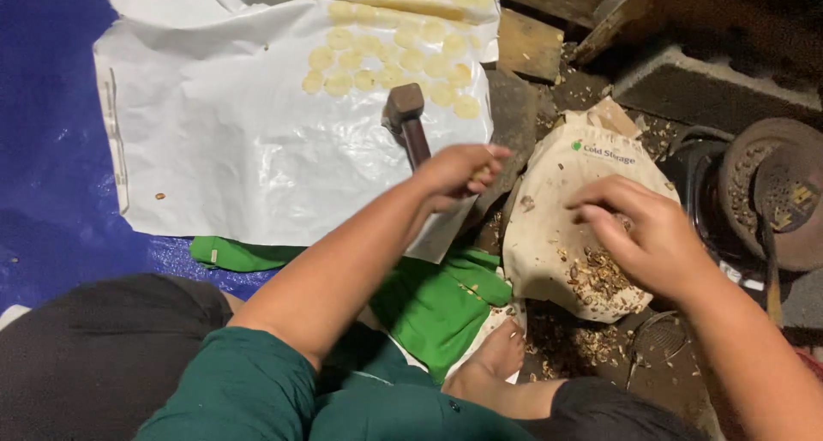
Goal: Crushing nuts with a stone, flattening dough with a mallet, and stirring a pot
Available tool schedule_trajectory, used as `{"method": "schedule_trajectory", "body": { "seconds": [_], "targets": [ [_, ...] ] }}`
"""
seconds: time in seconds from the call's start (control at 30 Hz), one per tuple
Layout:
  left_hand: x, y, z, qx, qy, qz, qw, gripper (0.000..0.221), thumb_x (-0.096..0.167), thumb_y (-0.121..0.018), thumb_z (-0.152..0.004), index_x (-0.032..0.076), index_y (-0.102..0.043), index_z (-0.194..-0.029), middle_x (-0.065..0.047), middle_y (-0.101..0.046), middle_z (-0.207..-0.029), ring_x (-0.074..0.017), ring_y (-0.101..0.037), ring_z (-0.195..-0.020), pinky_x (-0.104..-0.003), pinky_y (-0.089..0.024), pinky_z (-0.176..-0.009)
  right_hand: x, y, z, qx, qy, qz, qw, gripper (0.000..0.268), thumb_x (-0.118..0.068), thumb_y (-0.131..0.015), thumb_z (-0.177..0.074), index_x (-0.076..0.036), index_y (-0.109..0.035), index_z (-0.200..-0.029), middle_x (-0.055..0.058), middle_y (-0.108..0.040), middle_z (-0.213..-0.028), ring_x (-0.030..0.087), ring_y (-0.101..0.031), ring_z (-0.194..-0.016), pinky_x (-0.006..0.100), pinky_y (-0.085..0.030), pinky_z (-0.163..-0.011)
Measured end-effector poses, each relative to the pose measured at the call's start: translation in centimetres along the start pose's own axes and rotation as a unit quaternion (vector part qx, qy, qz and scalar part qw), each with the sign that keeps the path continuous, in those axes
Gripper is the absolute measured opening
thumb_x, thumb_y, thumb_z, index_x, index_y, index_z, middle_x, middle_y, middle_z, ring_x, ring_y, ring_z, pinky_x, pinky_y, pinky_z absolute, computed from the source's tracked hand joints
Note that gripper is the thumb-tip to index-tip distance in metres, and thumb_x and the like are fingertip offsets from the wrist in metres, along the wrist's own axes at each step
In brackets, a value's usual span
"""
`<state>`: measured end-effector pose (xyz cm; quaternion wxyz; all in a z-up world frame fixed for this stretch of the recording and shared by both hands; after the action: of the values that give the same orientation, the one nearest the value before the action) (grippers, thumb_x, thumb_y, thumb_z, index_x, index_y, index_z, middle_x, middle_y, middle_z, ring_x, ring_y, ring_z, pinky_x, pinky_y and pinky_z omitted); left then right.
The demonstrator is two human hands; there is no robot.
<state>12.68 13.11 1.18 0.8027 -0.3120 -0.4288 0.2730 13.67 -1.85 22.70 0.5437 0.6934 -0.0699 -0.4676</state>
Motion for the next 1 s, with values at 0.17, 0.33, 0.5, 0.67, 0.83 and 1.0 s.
{"method": "schedule_trajectory", "body": {
  "seconds": [0.17,0.33,0.5,0.67,0.83,1.0],
  "targets": [
    [11.7,15.7,2.1,0.162,-0.212,-0.061,0.962,0.04,0.011,-0.059,-0.103,0.002,-0.059,-0.142,-0.011,-0.066,-0.092,-0.0069,-0.061,-0.07,-0.008,-0.049,-0.05,7.0,-19.3,-12.2,-0.224,-0.097,0.154,0.957,0.056,-0.04,-0.071,-0.089,-0.001,-0.067,-0.129,0.023,-0.074,-0.11,0.044,-0.072,-0.106,0.056,-0.054,-0.096],
    [10.2,29.7,0.1,0.373,-0.173,-0.152,0.899,0.019,0.027,-0.069,-0.097,0.015,-0.077,-0.111,0.0,-0.068,-0.07,-0.0044,-0.059,-0.055,-0.013,-0.051,-0.043,6.9,-30.6,-18.6,-0.027,-0.295,-0.063,0.953,0.071,-0.043,-0.063,-0.097,0.006,-0.041,-0.142,0.031,-0.06,-0.131,0.044,-0.061,-0.124,0.053,-0.053,-0.102],
    [9.5,28.9,-4.6,0.401,-0.213,-0.436,0.777,0.018,0.018,-0.071,-0.094,0.023,-0.082,-0.108,-0.005,-0.078,-0.088,-0.0275,-0.076,-0.093,-0.037,-0.061,-0.083,5.3,-27.2,-16.0,0.009,-0.347,-0.058,0.936,0.069,-0.043,-0.067,-0.097,0.005,-0.048,-0.143,0.028,-0.063,-0.131,0.044,-0.061,-0.124,0.053,-0.054,-0.1],
    [9.4,18.1,-7.1,0.212,-0.393,-0.653,0.612,0.012,0.018,-0.069,-0.096,0.012,-0.076,-0.103,-0.011,-0.065,-0.087,-0.0335,-0.067,-0.087,-0.043,-0.057,-0.079,11.9,-25.8,-9.9,0.11,-0.383,-0.018,0.917,0.06,-0.044,-0.058,-0.104,0.007,-0.049,-0.134,0.034,-0.066,-0.111,0.051,-0.066,-0.106,0.059,-0.058,-0.08],
    [10.7,15.1,-8.1,0.197,-0.41,-0.682,0.572,0.013,0.033,-0.085,-0.081,0.025,-0.077,-0.088,0.004,-0.065,-0.091,-0.0214,-0.059,-0.1,-0.041,-0.045,-0.093,5.3,-14.8,-14.2,0.221,-0.245,0.023,0.944,0.037,-0.03,-0.058,-0.107,0.004,-0.052,-0.118,0.025,-0.064,-0.101,0.038,-0.062,-0.089,0.048,-0.053,-0.071],
    [10.1,14.8,-7.9,0.177,-0.403,-0.657,0.612,0.01,0.026,-0.081,-0.081,0.019,-0.074,-0.082,0.005,-0.06,-0.099,-0.0195,-0.05,-0.103,-0.041,-0.03,-0.102,2.1,-13.8,-14.8,0.376,-0.022,-0.084,0.923,0.023,-0.023,-0.048,-0.116,-0.001,-0.045,-0.111,0.007,-0.056,-0.079,0.019,-0.059,-0.057,0.029,-0.056,-0.048]
  ]
}}
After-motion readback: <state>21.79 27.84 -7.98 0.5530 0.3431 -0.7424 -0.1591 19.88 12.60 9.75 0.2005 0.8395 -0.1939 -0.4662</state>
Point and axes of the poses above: each hand's wrist, its own z-axis away from the middle knuckle, its own y-axis out of the back of the hand, x = y × z, the point moved 9 cm from there along -z, towards the middle knuckle
